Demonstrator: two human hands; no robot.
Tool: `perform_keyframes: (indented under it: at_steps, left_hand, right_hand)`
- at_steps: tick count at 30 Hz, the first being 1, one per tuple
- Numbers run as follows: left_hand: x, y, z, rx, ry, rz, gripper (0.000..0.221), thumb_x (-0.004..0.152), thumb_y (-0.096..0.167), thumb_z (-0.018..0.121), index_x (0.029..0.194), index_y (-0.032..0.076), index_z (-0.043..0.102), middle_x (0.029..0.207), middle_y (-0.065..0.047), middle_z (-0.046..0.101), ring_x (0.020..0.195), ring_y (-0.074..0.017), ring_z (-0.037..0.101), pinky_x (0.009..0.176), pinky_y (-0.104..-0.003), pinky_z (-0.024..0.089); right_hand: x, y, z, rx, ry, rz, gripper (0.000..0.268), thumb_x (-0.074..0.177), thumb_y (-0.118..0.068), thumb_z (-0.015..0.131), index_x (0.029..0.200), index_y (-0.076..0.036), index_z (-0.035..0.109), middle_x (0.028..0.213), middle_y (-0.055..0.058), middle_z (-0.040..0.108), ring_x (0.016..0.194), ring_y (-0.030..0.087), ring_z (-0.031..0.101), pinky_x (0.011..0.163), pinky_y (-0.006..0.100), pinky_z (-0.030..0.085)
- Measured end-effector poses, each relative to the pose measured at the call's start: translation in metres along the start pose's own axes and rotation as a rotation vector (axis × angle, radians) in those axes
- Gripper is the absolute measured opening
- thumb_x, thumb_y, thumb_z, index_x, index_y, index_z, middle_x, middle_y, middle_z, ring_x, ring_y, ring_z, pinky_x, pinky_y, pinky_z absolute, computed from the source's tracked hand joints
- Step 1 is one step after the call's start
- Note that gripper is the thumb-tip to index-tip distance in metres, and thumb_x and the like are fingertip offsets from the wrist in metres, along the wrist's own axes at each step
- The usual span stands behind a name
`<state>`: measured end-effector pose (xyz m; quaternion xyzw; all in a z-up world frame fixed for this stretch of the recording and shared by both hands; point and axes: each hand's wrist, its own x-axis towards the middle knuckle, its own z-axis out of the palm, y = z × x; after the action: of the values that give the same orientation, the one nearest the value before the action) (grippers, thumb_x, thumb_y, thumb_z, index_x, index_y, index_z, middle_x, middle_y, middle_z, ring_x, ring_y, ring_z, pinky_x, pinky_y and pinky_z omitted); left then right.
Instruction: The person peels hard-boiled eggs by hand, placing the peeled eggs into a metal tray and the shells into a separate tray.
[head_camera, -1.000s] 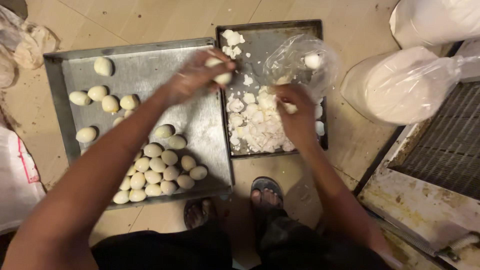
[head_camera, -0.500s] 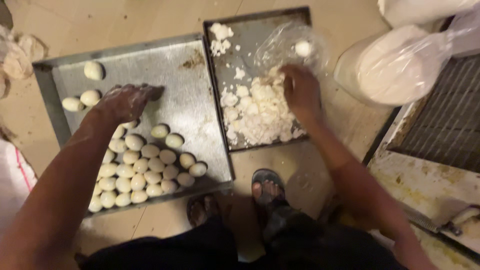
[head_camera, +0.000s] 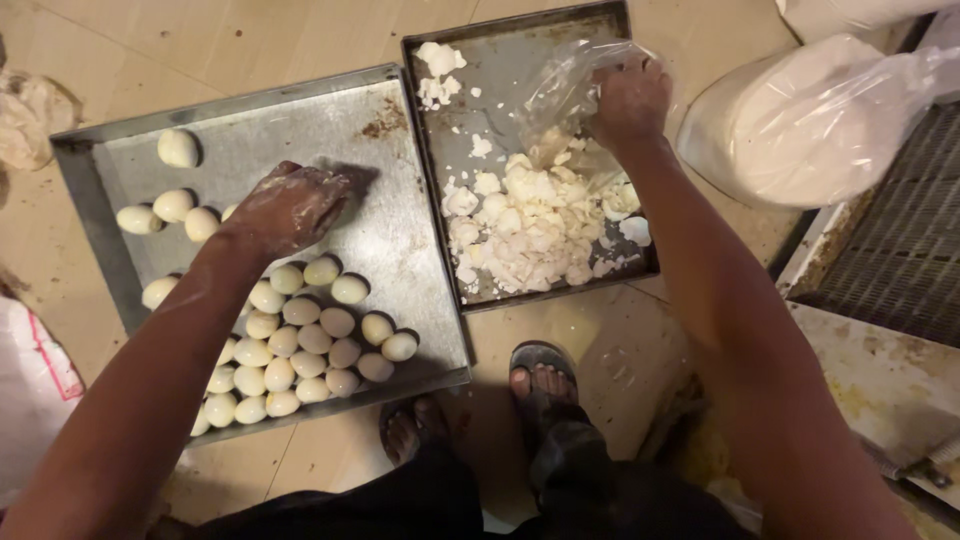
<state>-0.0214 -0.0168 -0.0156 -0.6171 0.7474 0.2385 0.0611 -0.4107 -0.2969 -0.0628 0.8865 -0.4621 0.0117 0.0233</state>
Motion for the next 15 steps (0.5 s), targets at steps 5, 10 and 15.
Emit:
perform_keyframes:
  at_steps: [5,10,15]
  left_hand:
    - [0.014,0.005,-0.014,0.143,-0.036,-0.043,0.036,0.103,0.027,0.049,0.134,0.014,0.062,0.137,-0.012,0.064,0.126,-0.0263,0.061,0.115,-0.047,0.039]
    - [0.028,0.048,-0.042,-0.080,0.053,0.087,0.048,0.100,0.025,0.045,0.147,0.016,0.050,0.152,-0.013,0.050,0.134,-0.0306,0.048,0.111,-0.054,0.030]
    - [0.041,0.081,-0.046,0.022,-0.221,0.033,0.044,0.111,0.018,0.032,0.153,0.021,0.044,0.165,-0.010,0.037,0.143,-0.0314,0.043,0.126,-0.042,0.027]
  right_hand:
    - [-0.053,-0.001,-0.028,0.498,-0.009,-0.059,0.042,0.096,-0.001,0.073,0.136,-0.014,0.069,0.133,0.017,0.059,0.114,0.031,0.065,0.100,0.037,0.054]
    - [-0.102,-0.045,-0.059,1.496,-0.077,0.228,0.036,0.106,-0.007,0.063,0.142,-0.011,0.067,0.132,0.011,0.063,0.117,0.022,0.065,0.098,0.033,0.059]
    - [-0.082,-0.098,-0.074,1.427,0.050,0.112,0.040,0.107,-0.016,0.066,0.146,-0.016,0.056,0.134,0.012,0.058,0.112,0.022,0.066,0.085,0.031,0.060]
